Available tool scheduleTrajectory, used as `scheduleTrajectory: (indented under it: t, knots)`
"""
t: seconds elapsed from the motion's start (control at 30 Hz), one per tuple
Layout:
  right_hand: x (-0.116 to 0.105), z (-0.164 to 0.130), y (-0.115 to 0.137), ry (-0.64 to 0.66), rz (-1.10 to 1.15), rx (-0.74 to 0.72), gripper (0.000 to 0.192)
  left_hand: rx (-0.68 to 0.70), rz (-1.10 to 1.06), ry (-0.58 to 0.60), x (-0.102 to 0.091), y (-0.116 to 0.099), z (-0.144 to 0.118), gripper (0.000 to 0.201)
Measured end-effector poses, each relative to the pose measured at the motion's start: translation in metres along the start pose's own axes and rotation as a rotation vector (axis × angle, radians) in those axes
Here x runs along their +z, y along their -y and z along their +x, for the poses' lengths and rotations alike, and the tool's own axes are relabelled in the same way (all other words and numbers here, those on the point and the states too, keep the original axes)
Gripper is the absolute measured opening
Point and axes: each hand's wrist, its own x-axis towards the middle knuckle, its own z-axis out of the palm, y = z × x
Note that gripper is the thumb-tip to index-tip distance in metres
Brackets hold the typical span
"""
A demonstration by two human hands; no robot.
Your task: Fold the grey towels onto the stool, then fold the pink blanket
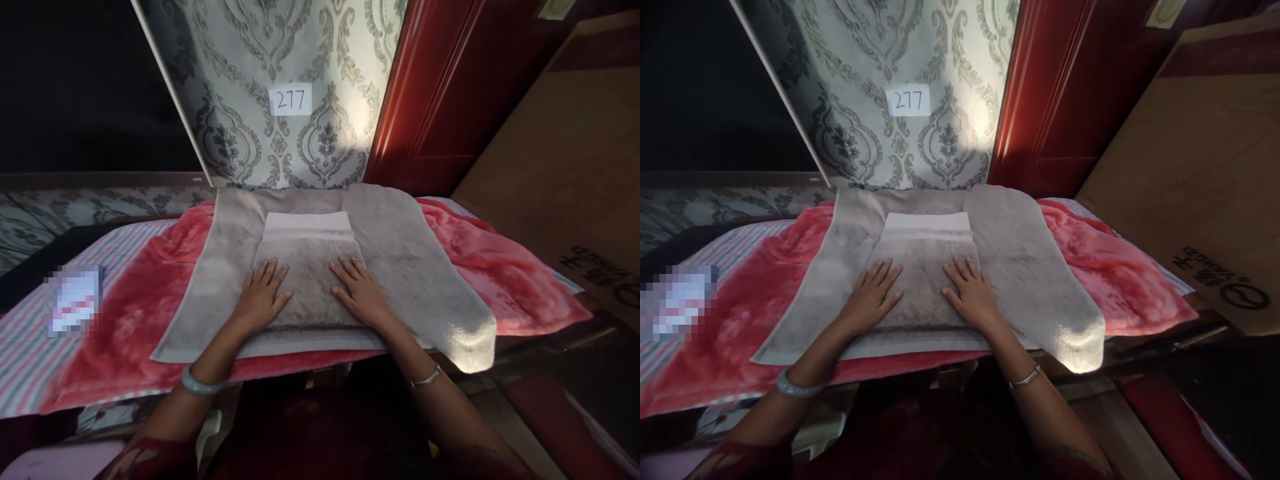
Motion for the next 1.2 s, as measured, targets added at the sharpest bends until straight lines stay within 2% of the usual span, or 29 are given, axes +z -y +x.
scheduleTrajectory:
  t: [0.13,0.23,0.33,0.47,0.57,0.7,0.77,0.83,0.93,1.03,1.2]
  knots:
    - [0.01,-0.002,-0.008,-0.096,0.078,-0.035,0.058,-0.038,-0.076,-0.098,0.009,0.01,-0.024,0.062]
    - [0.017,-0.005,-0.018,-0.183,0.185,0.007,0.06,-0.129,-0.268,-0.212,0.013,0.012,-0.044,0.062]
    - [0.02,-0.011,-0.029,-0.283,0.366,0.098,0.065,-0.266,-0.62,-0.314,0.008,0.007,-0.06,0.063]
    - [0.017,-0.028,-0.034,-0.374,0.638,0.177,0.074,-0.501,-1.245,-0.396,-0.008,-0.003,-0.073,0.062]
    - [0.012,-0.046,-0.027,-0.381,0.873,0.244,0.079,-0.688,-1.665,-0.384,-0.017,-0.004,-0.079,0.052]
    - [0.002,-0.068,-0.012,-0.365,1.252,0.414,0.078,-0.78,-1.985,-0.271,-0.021,-0.009,-0.085,0.025]
    - [-0.004,-0.075,-0.005,-0.342,1.469,0.51,0.073,-0.802,-2.056,-0.259,-0.021,-0.018,-0.087,0.017]
    - [-0.007,-0.079,0.002,-0.321,1.639,0.563,0.063,-0.788,-2.059,-0.286,-0.021,-0.03,-0.088,0.02]
    - [-0.008,-0.082,0.009,-0.284,1.789,0.593,0.043,-0.636,-1.924,-0.341,-0.023,-0.046,-0.088,0.022]
    - [-0.009,-0.084,0.015,-0.224,1.902,0.624,0.03,-0.521,-1.798,-0.351,-0.025,-0.052,-0.087,0.027]
    - [-0.013,-0.084,0.022,-0.182,2.052,0.658,0.042,-0.614,-1.913,-0.222,-0.025,-0.036,-0.084,0.03]
